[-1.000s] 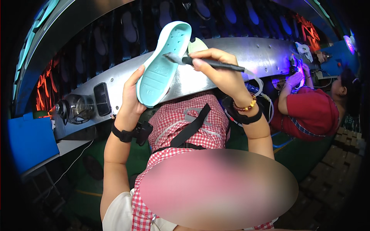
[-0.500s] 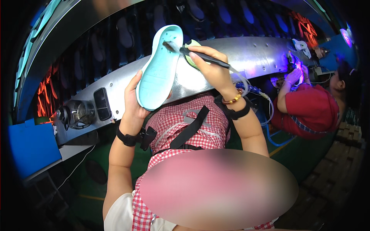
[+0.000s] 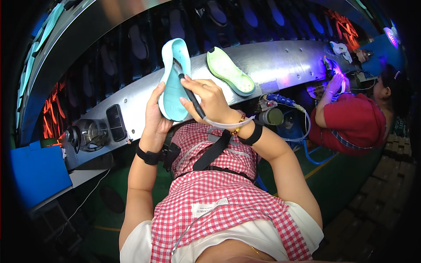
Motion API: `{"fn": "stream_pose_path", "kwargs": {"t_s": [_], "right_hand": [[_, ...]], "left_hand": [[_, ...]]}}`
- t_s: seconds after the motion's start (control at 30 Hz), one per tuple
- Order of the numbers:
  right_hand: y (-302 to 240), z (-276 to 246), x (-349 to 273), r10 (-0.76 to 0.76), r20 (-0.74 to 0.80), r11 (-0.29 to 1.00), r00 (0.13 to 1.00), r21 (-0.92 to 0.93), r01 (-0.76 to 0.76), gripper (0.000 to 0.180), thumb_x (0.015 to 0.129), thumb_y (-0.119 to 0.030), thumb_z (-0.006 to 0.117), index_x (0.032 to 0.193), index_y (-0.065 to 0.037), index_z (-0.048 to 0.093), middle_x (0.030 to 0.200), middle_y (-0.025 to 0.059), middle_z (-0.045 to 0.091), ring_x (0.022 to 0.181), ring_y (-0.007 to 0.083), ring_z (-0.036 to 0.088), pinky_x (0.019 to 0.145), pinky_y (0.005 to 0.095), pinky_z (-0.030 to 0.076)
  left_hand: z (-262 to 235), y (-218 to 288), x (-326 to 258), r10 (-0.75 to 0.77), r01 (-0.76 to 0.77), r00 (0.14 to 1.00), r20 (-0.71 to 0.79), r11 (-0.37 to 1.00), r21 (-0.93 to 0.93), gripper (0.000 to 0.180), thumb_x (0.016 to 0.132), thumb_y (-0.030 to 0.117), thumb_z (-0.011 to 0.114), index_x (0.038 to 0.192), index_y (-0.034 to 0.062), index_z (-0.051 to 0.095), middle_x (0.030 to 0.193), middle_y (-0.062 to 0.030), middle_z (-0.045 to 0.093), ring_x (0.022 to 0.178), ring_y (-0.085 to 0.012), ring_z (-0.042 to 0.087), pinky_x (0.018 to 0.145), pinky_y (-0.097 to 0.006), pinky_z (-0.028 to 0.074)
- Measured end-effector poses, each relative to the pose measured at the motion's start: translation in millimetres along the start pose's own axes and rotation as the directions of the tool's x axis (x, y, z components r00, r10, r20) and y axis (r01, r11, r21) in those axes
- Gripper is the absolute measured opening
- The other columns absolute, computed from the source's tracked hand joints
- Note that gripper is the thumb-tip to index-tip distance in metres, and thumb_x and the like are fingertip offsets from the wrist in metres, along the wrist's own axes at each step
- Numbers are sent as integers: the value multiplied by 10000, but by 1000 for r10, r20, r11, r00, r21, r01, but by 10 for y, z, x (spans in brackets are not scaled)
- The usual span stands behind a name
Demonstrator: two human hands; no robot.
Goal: Applying glue to the inner surface of shoe soles using a brush in a manufacturing setting.
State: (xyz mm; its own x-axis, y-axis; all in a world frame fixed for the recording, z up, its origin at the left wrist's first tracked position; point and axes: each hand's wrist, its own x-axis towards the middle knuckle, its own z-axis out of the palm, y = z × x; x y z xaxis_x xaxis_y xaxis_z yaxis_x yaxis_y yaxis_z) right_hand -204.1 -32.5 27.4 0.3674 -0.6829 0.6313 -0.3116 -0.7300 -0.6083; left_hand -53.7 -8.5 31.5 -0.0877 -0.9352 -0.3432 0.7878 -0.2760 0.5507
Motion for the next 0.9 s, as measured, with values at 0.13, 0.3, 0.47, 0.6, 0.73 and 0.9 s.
{"fn": "stream_pose_path", "kwargs": {"t_s": [0.13, 0.3, 0.47, 0.6, 0.73, 0.9], "right_hand": [[-174, -205, -37, 0, 174, 971, 985, 237, -42, 343, 685, -68, 610, 1009, 38, 577, 965, 193, 600, 851, 287, 590, 765, 325, 451], [-54, -689, 126, 226, 339, 756, 913, 530, -384, 267, 829, -86, 438, 1001, 62, 579, 896, 141, 625, 823, 142, 583, 744, 263, 458], [144, -778, 437, 344, 43, 877, 938, 343, -337, 230, 840, -66, 439, 945, 55, 605, 868, 118, 633, 748, 123, 582, 660, 247, 462], [-24, -684, 420, 13, 50, 993, 999, 117, -18, 212, 780, -36, 497, 946, 13, 620, 809, 133, 637, 683, 149, 588, 635, 247, 455], [-166, -919, 114, 213, 479, 744, 852, 485, -459, 265, 787, -137, 478, 924, 48, 609, 816, 162, 630, 743, 202, 604, 690, 309, 465], [51, -1298, -144, 550, -172, 377, 817, 924, -59, 390, 824, -232, 407, 1031, 83, 510, 944, 206, 592, 827, 277, 589, 733, 323, 457]], "left_hand": [[-114, 157, 66, 33, -34, 999, -21, 999, -22, 407, 868, 276, 421, 1155, -12, 423, 1019, -149, 567, 926, -250, 576, 819, -371, 477], [-156, 215, -62, 7, -6, 993, 119, 1000, -8, 505, 867, 338, 368, 1225, -19, 363, 1132, -203, 506, 991, -312, 545, 814, -472, 469], [-38, 125, -147, -66, 95, 977, 205, 986, -138, 523, 858, 343, 365, 1240, -15, 347, 1149, -210, 491, 989, -350, 538, 800, -504, 465], [45, 117, -122, -35, 51, 982, 188, 995, -84, 513, 857, 346, 372, 1233, -4, 357, 1140, -207, 497, 973, -344, 548, 792, -503, 470], [117, 281, -146, 49, -39, 983, 174, 998, -56, 478, 861, 349, 383, 1174, -11, 423, 1090, -187, 535, 935, -306, 566, 799, -438, 475], [558, 819, -247, 322, -379, 905, 278, 908, 181, 467, 887, 317, 327, 1185, -32, 417, 1113, -165, 530, 951, -261, 562, 835, -360, 444]]}}
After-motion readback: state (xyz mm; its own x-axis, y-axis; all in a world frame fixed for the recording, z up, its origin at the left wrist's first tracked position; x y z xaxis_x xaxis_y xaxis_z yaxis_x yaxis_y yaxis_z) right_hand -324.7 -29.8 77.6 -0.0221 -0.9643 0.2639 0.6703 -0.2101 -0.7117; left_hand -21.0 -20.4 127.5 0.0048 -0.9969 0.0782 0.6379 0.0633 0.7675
